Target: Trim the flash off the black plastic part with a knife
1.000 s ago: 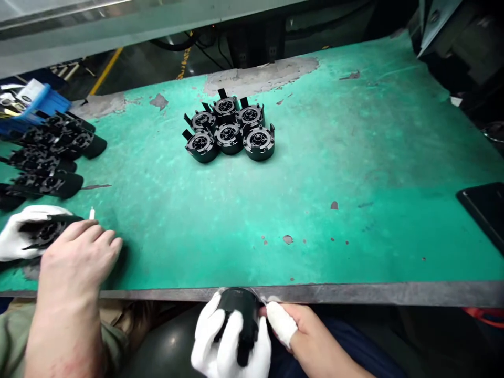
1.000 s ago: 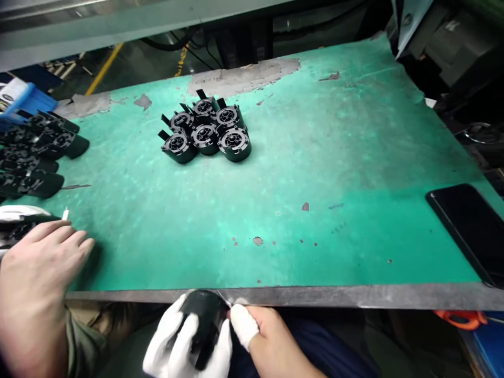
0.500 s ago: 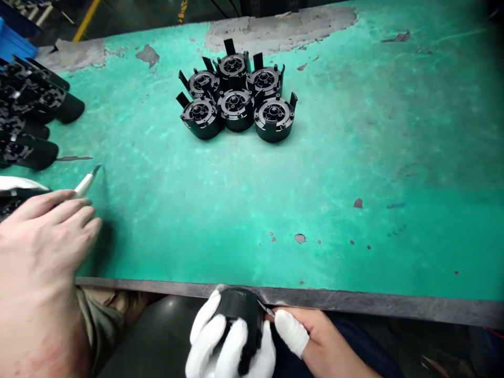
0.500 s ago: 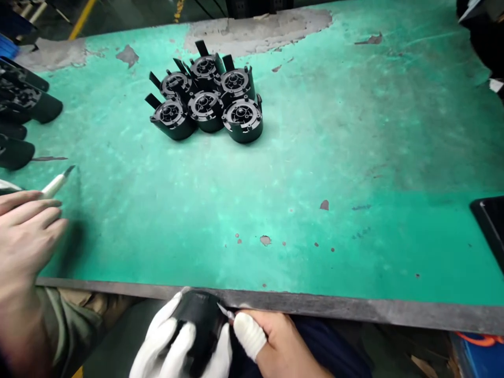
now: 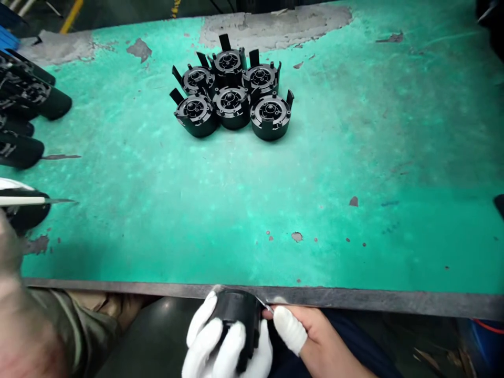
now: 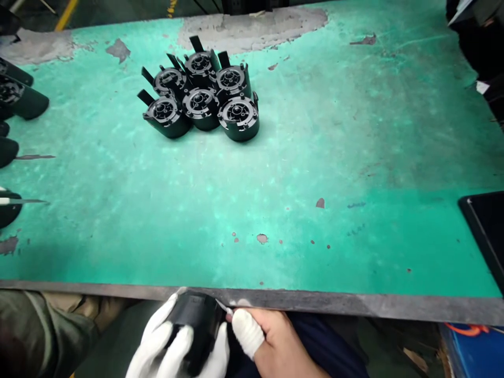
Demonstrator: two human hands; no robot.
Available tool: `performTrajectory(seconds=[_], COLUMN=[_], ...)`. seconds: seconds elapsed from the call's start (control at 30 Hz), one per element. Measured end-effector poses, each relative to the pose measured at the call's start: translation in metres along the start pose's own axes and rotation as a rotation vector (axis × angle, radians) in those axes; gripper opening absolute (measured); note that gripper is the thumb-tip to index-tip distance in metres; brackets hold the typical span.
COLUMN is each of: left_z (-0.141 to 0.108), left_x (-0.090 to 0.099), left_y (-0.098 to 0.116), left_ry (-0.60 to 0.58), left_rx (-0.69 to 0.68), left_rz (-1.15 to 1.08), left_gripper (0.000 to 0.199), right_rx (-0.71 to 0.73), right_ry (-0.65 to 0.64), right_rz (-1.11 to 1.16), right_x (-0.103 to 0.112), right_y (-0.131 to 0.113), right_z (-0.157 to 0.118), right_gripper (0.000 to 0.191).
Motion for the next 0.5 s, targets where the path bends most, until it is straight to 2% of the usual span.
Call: performTrajectory(seconds=[0.07, 0.23, 0.37, 0.5], left_z=[0.003, -0.002, -0.007, -0.006], left_x=[0.0, 0.002, 0.003, 0.004], left_y=[0.003, 0.0, -0.006, -0.005], left_ry=[0.062, 0.109, 0.081, 0.065], left_rx=[0.012, -0.011, 0.012, -0.046], left_rz=[-0.052, -0.075, -0.066, -0.066], left_gripper=[0.051, 0.05, 0.051, 0.044], right_rx=[0.019, 0.053, 0.059, 0.004], right_ry=[-0.009, -0.056, -0.074, -0.065], right_rz=[-0.004, 0.002, 0.007, -0.015], right_x=[0.0, -0.003, -0.005, -0.004], right_y=[-0.003, -0.011, -0.011, -0.002], right_z=[0.0, 0.004, 0.005, 0.003], right_gripper=[0.051, 0.054, 0.052, 0.055])
Point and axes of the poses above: each hand's wrist, its own z-axis towards the middle knuckle, its own x-axis out of the back of the hand, y = z × x, the point moved 7 cm from there along z, towards the middle knuckle, and after that the axes turned 15 degrees about y, right-handed, at the moved point
